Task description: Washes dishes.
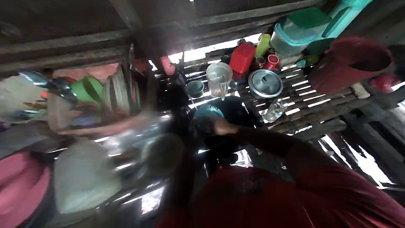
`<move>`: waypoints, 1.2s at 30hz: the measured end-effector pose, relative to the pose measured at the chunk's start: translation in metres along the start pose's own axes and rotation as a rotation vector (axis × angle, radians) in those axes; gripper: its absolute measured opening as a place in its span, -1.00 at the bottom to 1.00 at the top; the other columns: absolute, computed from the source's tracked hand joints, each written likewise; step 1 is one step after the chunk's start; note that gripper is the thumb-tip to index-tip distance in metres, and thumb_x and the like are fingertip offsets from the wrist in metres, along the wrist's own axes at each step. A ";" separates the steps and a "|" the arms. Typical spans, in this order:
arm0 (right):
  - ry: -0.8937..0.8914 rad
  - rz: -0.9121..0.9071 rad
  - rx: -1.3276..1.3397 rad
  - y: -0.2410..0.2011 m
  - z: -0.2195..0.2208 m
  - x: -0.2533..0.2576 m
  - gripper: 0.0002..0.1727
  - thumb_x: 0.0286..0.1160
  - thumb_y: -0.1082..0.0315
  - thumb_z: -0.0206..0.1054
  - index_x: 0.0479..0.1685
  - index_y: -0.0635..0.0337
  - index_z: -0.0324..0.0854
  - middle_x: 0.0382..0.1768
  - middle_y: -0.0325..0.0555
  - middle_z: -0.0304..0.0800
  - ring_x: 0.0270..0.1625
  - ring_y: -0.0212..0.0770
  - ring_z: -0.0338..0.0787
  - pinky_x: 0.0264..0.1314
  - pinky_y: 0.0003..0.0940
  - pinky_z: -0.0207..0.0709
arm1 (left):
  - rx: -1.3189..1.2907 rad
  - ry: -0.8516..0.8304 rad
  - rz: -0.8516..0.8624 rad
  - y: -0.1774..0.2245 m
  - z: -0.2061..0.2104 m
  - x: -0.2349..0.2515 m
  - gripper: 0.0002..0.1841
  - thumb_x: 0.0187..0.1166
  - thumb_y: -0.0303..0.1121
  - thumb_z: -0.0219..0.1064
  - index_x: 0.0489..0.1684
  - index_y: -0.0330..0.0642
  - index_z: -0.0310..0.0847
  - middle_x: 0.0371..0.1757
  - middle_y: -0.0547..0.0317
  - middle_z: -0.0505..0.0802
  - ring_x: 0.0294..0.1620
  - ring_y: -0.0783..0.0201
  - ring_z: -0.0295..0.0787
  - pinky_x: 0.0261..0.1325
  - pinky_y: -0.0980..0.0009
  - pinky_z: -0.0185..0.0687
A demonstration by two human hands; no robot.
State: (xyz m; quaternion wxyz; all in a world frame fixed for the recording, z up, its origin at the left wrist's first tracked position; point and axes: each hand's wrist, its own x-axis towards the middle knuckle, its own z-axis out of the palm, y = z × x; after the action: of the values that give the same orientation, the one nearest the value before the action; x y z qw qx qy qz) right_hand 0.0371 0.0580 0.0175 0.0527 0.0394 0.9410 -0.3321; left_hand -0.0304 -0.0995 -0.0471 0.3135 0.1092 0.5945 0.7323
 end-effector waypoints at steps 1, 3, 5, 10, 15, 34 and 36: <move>-0.036 -0.110 -0.089 0.010 0.000 -0.002 -0.41 0.47 0.18 0.51 0.46 0.26 0.60 0.36 0.26 0.71 0.42 0.28 0.68 0.50 0.30 0.49 | -0.054 0.004 -0.008 0.000 -0.002 0.005 -0.58 0.73 -0.01 0.11 0.46 0.08 0.52 0.13 0.16 0.79 0.00 0.27 0.76 0.00 0.20 0.74; -0.019 -0.239 -0.250 0.029 -0.005 0.000 -0.72 0.49 0.39 0.44 0.15 0.11 0.83 0.36 0.16 0.74 0.49 0.25 0.61 0.62 0.26 0.39 | -0.163 -0.011 0.004 -0.002 -0.002 0.016 -0.63 0.72 -0.11 0.13 0.36 -0.04 0.55 0.11 0.15 0.81 0.05 0.25 0.77 0.09 0.16 0.76; 0.049 -0.171 -0.389 0.031 -0.016 0.005 -0.69 0.55 0.52 0.29 0.14 0.09 0.83 0.36 0.11 0.73 0.52 0.24 0.56 0.62 0.21 0.36 | -0.172 -0.005 0.001 0.003 0.009 0.017 -0.62 0.70 -0.14 0.12 0.35 -0.09 0.56 0.13 0.11 0.81 0.09 0.22 0.76 0.15 0.12 0.73; 0.028 0.087 -0.500 0.004 -0.011 0.001 -0.64 0.62 0.54 0.20 0.32 0.30 0.70 0.47 0.29 0.59 0.62 0.28 0.45 0.64 0.20 0.33 | -0.106 -0.008 -0.014 0.013 0.026 0.011 -0.65 0.72 -0.20 0.06 0.33 -0.12 0.53 0.03 0.13 0.81 -0.01 0.28 0.78 0.06 0.23 0.75; 0.056 -0.009 -0.115 -0.006 0.005 -0.018 -0.63 0.64 0.27 0.33 0.31 0.24 0.73 0.38 0.23 0.71 0.53 0.24 0.60 0.62 0.19 0.42 | 0.321 -0.084 0.211 -0.001 0.006 0.001 -0.58 0.82 -0.22 0.07 0.58 -0.10 0.42 0.37 0.11 0.71 0.27 0.32 0.68 0.32 0.29 0.66; -0.164 0.014 -0.078 -0.011 -0.024 -0.020 -0.57 0.64 0.33 0.33 0.45 0.27 0.60 0.29 0.34 0.73 0.36 0.36 0.70 0.41 0.39 0.47 | 0.143 -0.017 -0.142 0.015 0.026 -0.025 -0.71 0.83 -0.26 0.03 0.31 -0.18 0.49 -0.03 0.14 0.77 -0.11 0.42 0.72 -0.07 0.48 0.69; -0.252 -0.060 -0.192 -0.004 -0.027 -0.028 -0.68 0.62 0.35 0.35 0.25 0.28 0.75 0.26 0.34 0.76 0.36 0.39 0.69 0.40 0.44 0.46 | -0.096 -0.019 -0.154 0.012 0.030 -0.013 -0.60 0.78 0.02 0.04 0.32 -0.03 0.51 -0.06 0.25 0.79 -0.12 0.40 0.75 -0.08 0.40 0.73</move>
State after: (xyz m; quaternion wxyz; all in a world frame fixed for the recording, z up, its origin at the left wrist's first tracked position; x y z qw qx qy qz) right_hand 0.0621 0.0707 0.0444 0.1641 -0.0361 0.9551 -0.2443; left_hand -0.0088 -0.0844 -0.0252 0.3796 0.0550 0.5623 0.7326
